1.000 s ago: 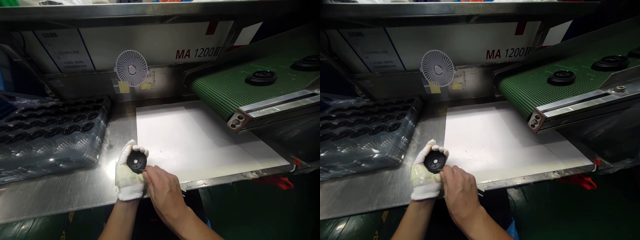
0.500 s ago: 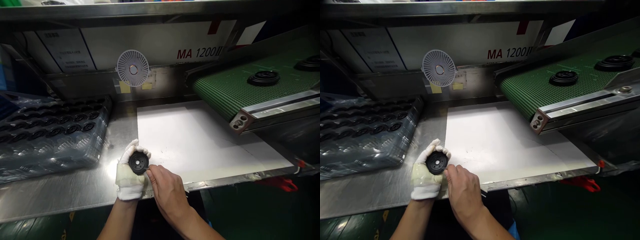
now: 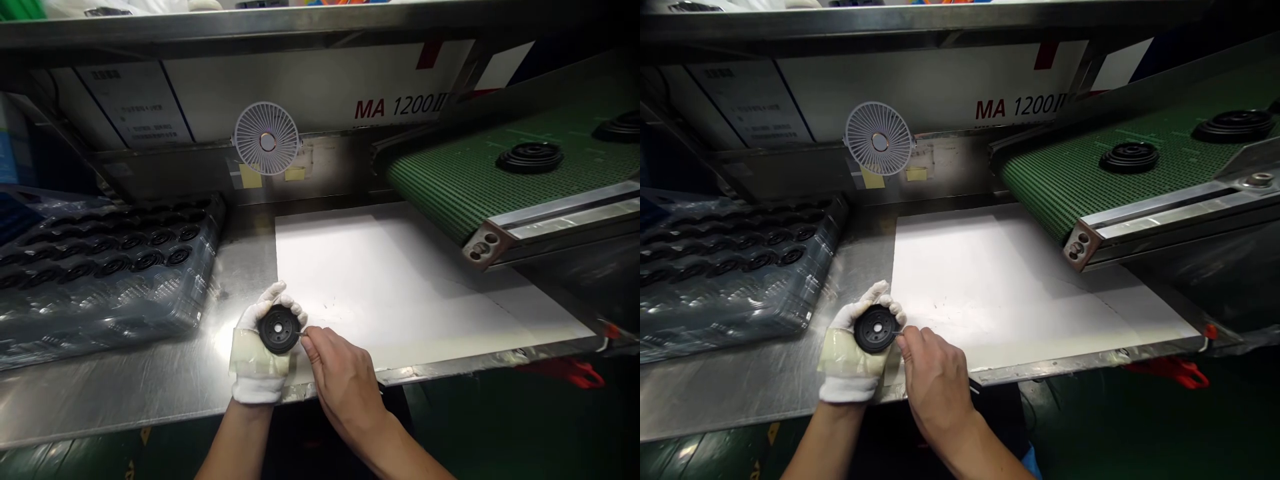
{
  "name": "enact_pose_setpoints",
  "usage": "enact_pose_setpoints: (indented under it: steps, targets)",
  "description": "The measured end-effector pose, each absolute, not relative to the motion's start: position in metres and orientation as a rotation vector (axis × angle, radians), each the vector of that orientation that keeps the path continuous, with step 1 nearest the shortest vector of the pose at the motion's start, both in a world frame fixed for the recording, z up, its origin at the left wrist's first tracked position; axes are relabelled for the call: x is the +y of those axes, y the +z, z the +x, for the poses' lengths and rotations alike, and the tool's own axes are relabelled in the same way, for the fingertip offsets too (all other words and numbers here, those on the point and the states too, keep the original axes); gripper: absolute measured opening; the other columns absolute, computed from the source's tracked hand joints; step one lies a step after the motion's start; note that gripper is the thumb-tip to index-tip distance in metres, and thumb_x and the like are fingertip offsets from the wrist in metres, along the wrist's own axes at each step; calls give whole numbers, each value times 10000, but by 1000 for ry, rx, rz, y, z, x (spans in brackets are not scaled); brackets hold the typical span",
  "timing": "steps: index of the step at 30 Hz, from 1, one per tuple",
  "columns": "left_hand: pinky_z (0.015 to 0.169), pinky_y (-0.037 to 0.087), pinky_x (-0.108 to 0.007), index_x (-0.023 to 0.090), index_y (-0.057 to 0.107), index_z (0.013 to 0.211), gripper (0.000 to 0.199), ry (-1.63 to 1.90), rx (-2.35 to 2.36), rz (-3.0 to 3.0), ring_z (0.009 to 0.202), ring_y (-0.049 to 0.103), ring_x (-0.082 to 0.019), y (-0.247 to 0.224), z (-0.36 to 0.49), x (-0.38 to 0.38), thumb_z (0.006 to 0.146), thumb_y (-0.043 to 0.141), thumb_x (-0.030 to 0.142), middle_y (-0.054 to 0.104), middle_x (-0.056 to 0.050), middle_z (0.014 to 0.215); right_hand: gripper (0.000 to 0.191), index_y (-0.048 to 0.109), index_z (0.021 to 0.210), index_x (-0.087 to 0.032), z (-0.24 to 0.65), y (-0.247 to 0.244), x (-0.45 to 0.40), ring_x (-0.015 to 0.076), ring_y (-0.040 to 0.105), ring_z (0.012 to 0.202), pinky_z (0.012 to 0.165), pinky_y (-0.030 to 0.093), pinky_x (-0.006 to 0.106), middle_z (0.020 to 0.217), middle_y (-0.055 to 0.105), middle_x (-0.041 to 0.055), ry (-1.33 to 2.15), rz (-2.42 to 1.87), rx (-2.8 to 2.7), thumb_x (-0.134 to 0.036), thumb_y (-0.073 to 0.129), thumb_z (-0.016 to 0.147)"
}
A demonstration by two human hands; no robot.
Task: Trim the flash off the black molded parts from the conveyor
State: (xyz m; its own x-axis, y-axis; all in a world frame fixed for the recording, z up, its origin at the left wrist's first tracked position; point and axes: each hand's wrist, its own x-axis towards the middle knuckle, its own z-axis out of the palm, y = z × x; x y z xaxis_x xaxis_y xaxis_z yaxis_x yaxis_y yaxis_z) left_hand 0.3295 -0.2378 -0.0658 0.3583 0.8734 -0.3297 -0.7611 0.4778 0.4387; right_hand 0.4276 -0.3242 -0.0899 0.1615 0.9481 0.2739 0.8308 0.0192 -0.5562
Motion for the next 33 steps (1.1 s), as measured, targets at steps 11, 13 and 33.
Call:
enact_pose_setpoints:
  steps: [11, 13, 33]
  targets:
    - [599, 486, -279, 121, 640, 885, 127, 1115, 670, 167, 650, 551, -142, -68, 333, -239, 764, 622, 156, 563, -26, 696, 294, 479, 843, -236, 425, -91, -326, 162, 486, 639, 581, 277, 286, 739, 535, -22, 335, -1814, -1710, -321, 258, 1017]
    - [596, 489, -284, 118, 643, 877, 121, 1115, 662, 170, 651, 555, -148, -68, 333, -239, 766, 620, 162, 565, -30, 695, 299, 476, 831, -234, 427, -89, -326, 161, 490, 643, 584, 282, 286, 741, 535, -21, 333, -1829, -1691, -333, 264, 1018]
    - [684, 516, -263, 145, 633, 859, 74, 1247, 582, 101, 678, 563, -104, -75, 336, -237, 787, 621, 151, 565, -1, 713, 305, 481, 827, -235, 412, -93, -329, 176, 486, 634, 571, 258, 304, 732, 533, -12, 285, -1798, -1774, -315, 256, 1016]
